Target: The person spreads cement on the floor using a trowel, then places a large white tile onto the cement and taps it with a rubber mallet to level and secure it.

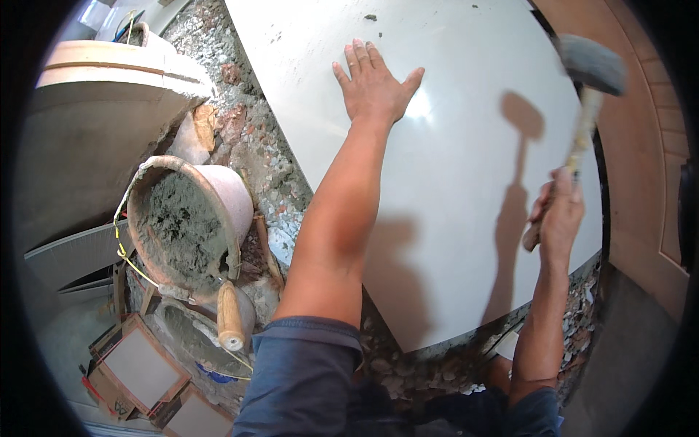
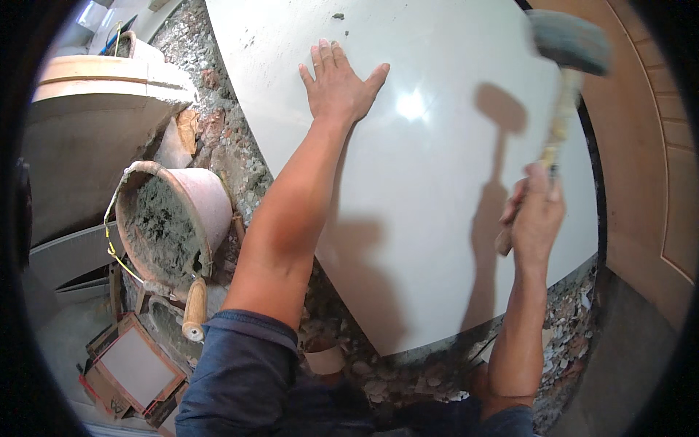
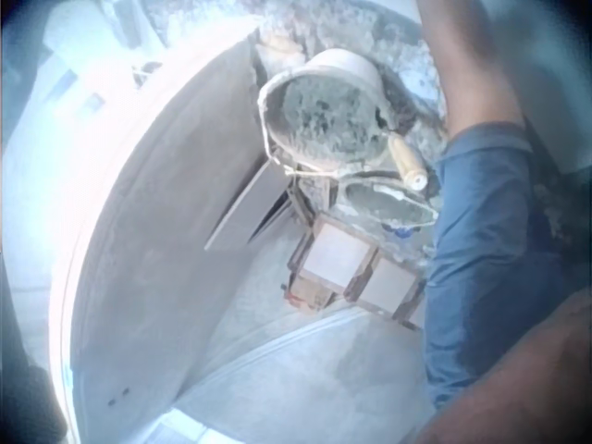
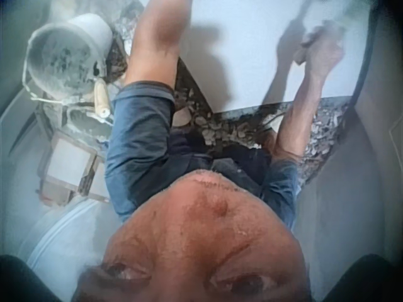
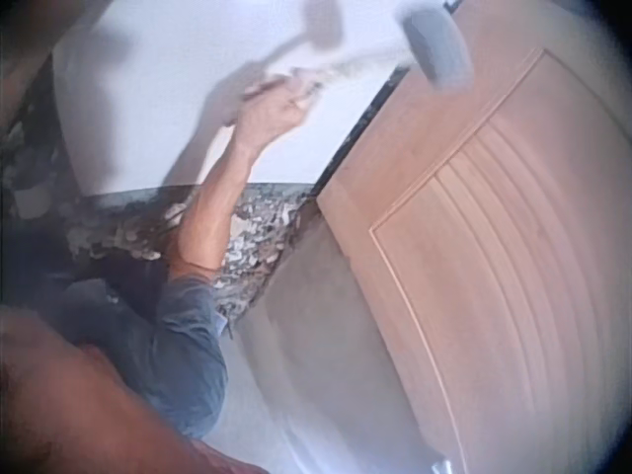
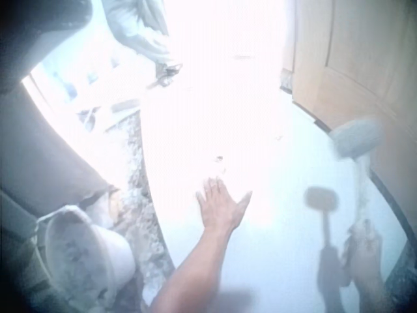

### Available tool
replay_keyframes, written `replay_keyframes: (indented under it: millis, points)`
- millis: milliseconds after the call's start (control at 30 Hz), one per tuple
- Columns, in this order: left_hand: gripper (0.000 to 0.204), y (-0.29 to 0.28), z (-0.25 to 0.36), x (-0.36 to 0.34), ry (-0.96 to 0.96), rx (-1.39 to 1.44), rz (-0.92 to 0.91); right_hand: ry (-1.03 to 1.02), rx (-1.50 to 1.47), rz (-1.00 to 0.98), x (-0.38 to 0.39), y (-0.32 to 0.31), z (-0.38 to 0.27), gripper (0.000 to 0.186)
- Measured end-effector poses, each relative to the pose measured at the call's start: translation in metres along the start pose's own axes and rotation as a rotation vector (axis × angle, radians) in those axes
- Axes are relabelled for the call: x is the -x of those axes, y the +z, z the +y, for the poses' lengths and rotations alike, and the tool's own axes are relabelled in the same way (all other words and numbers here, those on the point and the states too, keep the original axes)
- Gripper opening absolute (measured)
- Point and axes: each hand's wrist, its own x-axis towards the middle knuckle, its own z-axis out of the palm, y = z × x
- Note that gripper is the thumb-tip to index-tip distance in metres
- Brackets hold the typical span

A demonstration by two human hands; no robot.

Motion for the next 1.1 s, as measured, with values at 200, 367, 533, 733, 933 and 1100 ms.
replay_keyframes:
  millis: [200,367,533,733,933,1100]
  points:
    - [0.102,0.000,0.000,0.000,0.005,-0.001,0.014,0.123,0.338,-0.189,-0.008,-0.003,-0.003,0.033]
    - [0.102,0.001,-0.002,-0.001,0.003,-0.003,0.016,-0.159,0.076,0.015,0.022,-0.019,-0.002,0.035]
    - [0.103,0.008,-0.004,-0.002,0.024,0.024,0.050,0.110,0.462,-0.328,0.017,-0.007,0.045,0.033]
    - [0.103,-0.001,0.000,-0.003,0.003,-0.087,-0.012,-0.239,0.551,-0.195,0.015,-0.069,0.021,0.031]
    - [0.086,-0.021,-0.028,0.070,0.199,-0.153,0.002,-0.408,0.916,-0.399,-0.013,-0.121,0.048,0.031]
    - [0.105,-0.040,-0.054,0.215,0.291,-0.251,-0.264,-0.434,0.906,-0.542,-0.047,-0.142,0.090,0.034]
